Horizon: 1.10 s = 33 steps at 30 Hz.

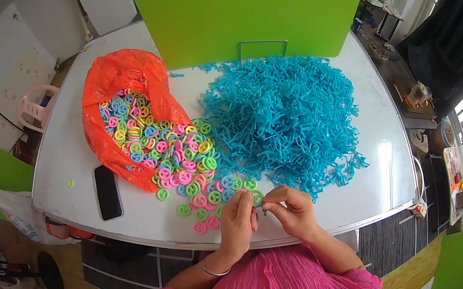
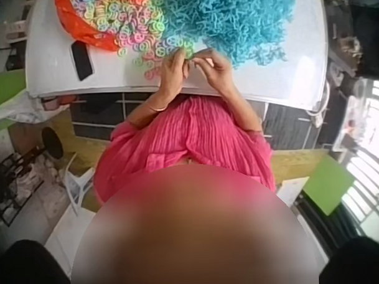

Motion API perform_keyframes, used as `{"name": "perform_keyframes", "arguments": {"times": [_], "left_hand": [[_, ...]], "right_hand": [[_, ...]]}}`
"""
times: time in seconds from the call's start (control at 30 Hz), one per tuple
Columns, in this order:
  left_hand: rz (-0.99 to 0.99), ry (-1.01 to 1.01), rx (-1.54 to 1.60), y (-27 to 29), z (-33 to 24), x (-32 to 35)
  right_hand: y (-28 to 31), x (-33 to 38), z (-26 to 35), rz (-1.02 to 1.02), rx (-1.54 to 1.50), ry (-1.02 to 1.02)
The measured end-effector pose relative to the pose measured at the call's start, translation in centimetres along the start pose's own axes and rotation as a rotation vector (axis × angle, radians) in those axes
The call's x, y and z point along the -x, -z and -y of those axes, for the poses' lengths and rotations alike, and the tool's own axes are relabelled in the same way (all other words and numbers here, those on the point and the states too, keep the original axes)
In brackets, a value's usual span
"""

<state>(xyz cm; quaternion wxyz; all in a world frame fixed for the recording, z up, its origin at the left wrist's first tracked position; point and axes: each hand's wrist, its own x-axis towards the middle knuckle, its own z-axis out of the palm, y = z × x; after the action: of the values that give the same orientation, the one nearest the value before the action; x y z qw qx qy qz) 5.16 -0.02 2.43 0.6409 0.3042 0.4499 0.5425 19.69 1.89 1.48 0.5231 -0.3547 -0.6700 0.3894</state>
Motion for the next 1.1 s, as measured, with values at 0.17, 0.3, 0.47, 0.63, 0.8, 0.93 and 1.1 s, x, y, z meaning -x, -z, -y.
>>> {"name": "perform_keyframes", "arguments": {"times": [0.17,0.3,0.47,0.63,0.8,0.93,1.1], "left_hand": [[-0.051,-0.080,0.014,-0.4,0.9,0.1],[-0.096,-0.134,-0.125,0.2,1.1,0.1],[-0.054,-0.099,-0.055,-0.1,1.3,0.8],[-0.007,-0.027,-0.049,0.3,0.7,0.1],[0.029,-0.023,-0.113,0.7,0.4,0.3],[0.032,0.139,0.062,0.9,0.1,-0.2],[-0.016,-0.247,-0.314,0.9,1.5,0.3]], "right_hand": [[-1.1,0.6,0.3,-0.106,0.015,-0.117],[-1.0,0.0,0.5,-0.100,0.148,0.009],[-0.2,0.3,-0.6,-0.106,-0.123,-0.183],[0.3,0.2,-0.4,-0.039,-0.126,-0.238],[0.8,0.0,0.1,0.028,0.001,-0.126],[1.0,-0.4,0.3,0.078,0.058,-0.105],[0.7,-0.4,1.0,0.070,-0.012,-0.251]]}}
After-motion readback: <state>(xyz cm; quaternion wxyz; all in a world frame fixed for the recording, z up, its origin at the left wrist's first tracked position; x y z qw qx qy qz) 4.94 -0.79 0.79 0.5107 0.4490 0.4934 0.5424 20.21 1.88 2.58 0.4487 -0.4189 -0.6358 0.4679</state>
